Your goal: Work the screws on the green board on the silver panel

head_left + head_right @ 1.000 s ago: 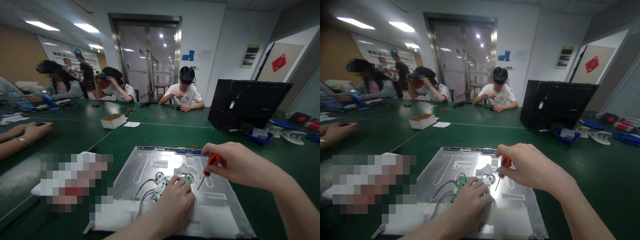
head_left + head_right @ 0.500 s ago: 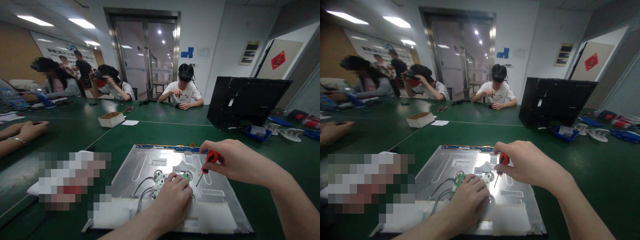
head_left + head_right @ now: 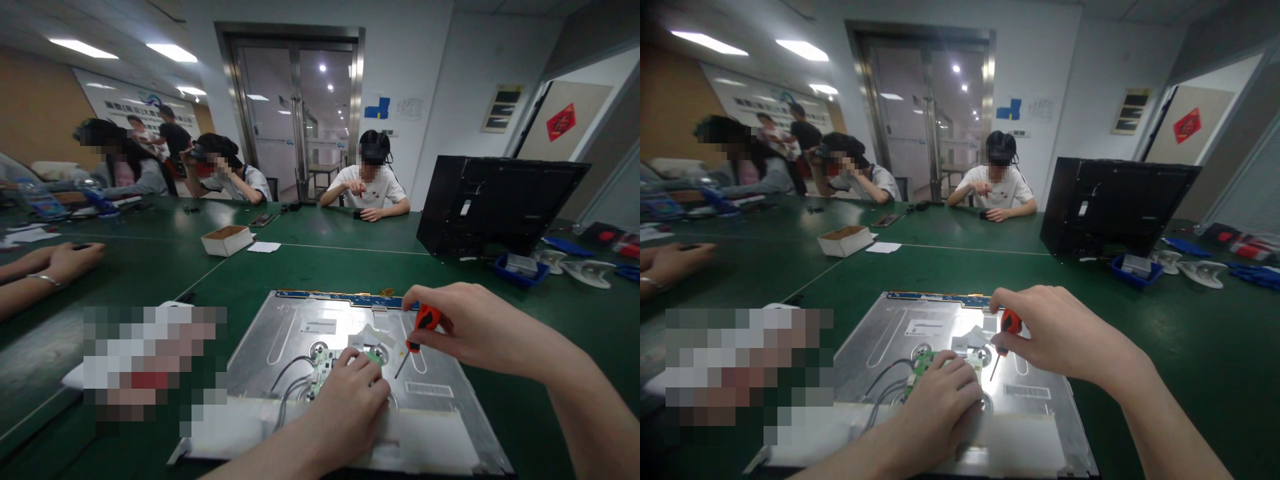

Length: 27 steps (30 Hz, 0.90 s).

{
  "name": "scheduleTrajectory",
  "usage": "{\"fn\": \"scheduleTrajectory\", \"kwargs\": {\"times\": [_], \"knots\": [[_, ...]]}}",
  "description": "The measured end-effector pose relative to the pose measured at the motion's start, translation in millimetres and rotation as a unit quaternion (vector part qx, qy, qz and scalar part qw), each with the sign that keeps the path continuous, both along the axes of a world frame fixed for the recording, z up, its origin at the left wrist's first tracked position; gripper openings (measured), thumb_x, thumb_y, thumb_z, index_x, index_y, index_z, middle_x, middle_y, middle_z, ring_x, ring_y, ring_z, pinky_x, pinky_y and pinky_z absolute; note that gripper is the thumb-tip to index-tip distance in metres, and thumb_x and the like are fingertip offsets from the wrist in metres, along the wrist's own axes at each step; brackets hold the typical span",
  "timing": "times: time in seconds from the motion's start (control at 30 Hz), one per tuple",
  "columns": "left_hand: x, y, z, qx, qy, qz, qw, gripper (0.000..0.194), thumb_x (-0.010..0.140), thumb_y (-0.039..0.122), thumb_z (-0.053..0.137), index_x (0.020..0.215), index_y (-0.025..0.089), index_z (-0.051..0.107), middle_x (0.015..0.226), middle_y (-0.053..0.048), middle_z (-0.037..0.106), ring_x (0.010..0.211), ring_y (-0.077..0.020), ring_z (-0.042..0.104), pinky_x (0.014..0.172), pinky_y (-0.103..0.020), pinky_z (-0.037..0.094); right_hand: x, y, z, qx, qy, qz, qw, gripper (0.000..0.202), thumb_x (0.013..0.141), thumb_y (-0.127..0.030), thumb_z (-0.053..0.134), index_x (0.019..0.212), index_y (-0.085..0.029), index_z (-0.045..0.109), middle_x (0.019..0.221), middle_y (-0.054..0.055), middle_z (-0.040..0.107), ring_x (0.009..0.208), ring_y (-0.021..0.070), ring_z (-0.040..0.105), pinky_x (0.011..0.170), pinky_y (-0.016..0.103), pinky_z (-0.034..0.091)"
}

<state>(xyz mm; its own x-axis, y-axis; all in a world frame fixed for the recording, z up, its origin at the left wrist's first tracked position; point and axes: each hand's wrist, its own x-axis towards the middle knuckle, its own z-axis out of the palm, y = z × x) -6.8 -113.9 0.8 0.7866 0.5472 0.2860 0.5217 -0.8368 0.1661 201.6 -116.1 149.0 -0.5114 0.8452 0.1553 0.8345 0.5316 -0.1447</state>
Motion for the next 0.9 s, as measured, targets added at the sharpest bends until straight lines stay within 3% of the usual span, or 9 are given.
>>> {"fn": "scheduleTrajectory", "kwargs": {"times": [0.9], "knots": [[-1, 2, 3.8, -0.041, -0.020, -0.004, 0.999, 0.006, 0.087, 0.019, 0.056, 0.081, 0.019, 0.059, 0.089, -0.002, 0.062, 0.086, -0.0189, 0.055, 0.086, -0.037, 0.033, -13, -9, 1.6, -0.049, 0.002, 0.032, 0.998, 0.020, 0.083, -0.026, 0.065, 0.103, -0.027, 0.062, 0.077, -0.003, 0.069, 0.064, 0.0139, 0.061, 0.055, 0.023, 0.036]]}}
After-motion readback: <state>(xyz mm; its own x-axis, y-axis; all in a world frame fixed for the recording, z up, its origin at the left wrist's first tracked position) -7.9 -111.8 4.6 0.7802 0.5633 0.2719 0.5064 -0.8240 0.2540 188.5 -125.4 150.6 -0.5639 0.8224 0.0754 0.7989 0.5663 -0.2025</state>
